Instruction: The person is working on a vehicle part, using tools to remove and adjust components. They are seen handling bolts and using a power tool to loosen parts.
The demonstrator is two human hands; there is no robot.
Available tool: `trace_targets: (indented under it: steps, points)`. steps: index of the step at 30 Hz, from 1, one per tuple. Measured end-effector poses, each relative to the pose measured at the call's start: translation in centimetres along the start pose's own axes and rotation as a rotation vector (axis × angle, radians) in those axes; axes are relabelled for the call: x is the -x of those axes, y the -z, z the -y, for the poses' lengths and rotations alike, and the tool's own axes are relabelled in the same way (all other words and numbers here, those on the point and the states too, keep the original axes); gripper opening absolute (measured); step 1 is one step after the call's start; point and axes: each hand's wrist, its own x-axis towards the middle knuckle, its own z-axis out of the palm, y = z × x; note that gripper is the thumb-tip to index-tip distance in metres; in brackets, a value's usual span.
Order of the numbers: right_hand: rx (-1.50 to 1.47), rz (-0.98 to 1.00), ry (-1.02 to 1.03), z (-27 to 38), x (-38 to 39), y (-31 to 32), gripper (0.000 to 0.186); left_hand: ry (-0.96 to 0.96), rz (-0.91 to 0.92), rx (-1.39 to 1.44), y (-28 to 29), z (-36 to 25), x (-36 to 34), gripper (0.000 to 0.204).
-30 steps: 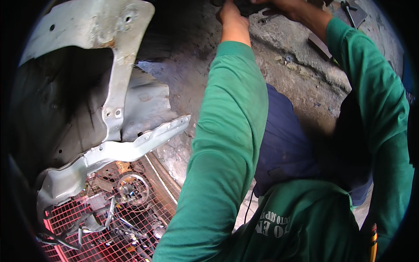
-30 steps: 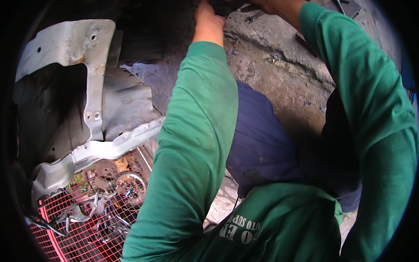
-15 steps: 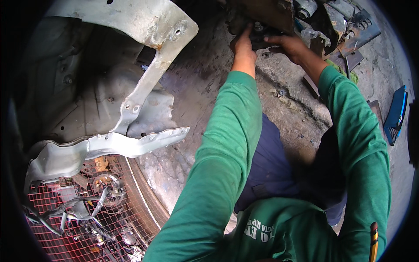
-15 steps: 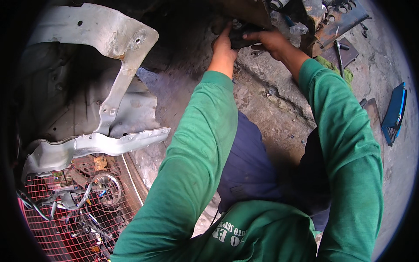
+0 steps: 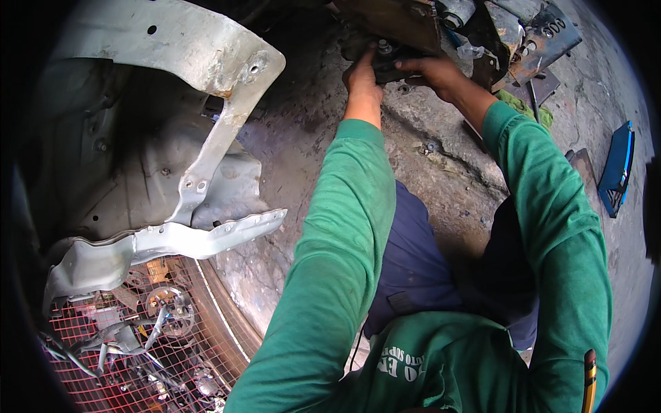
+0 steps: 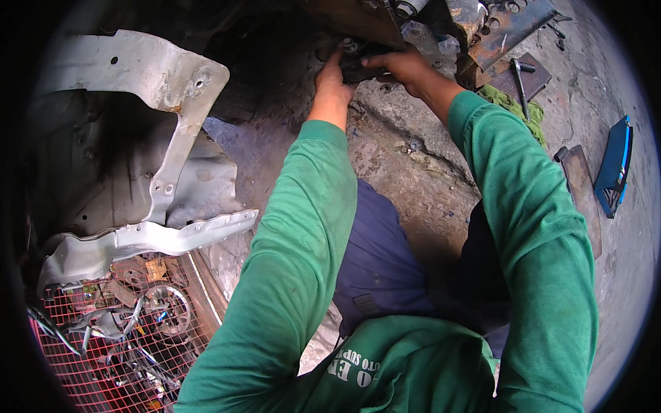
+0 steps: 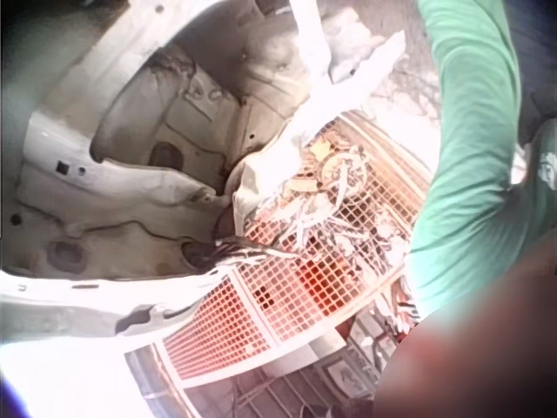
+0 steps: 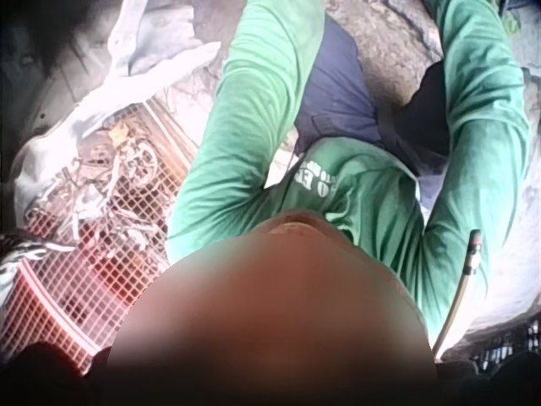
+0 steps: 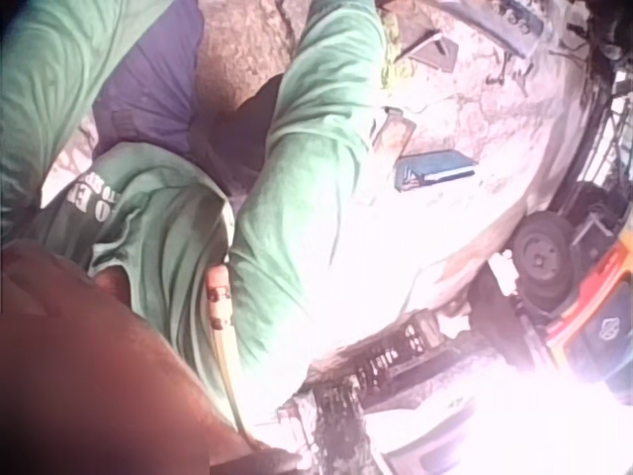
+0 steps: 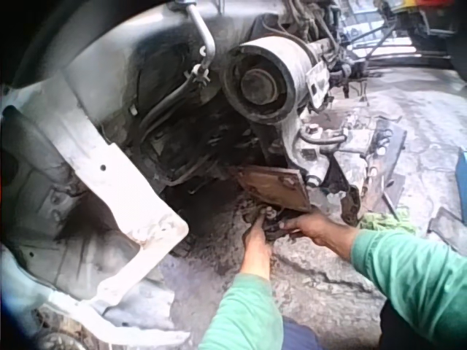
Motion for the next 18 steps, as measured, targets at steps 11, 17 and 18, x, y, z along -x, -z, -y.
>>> trace_targets:
  steps: [11, 17, 18]
  points:
    - [-0.012, -0.043, 0.025, 0.28, 0.44, -0.21, 0.048, -0.002, 0.008, -0.02, 0.05, 0.08, -0.27, 0.045]
    - [-0.017, -0.031, 0.009, -0.09, -0.3, -0.09, 0.048, -0.022, 0.005, 0.003, 0.09, 0.12, -0.42, 0.046]
    - [-0.026, -0.024, 0.002, -0.13, -0.39, -0.12, 0.047, -0.03, 0.001, -0.003, 0.05, 0.09, -0.33, 0.046]
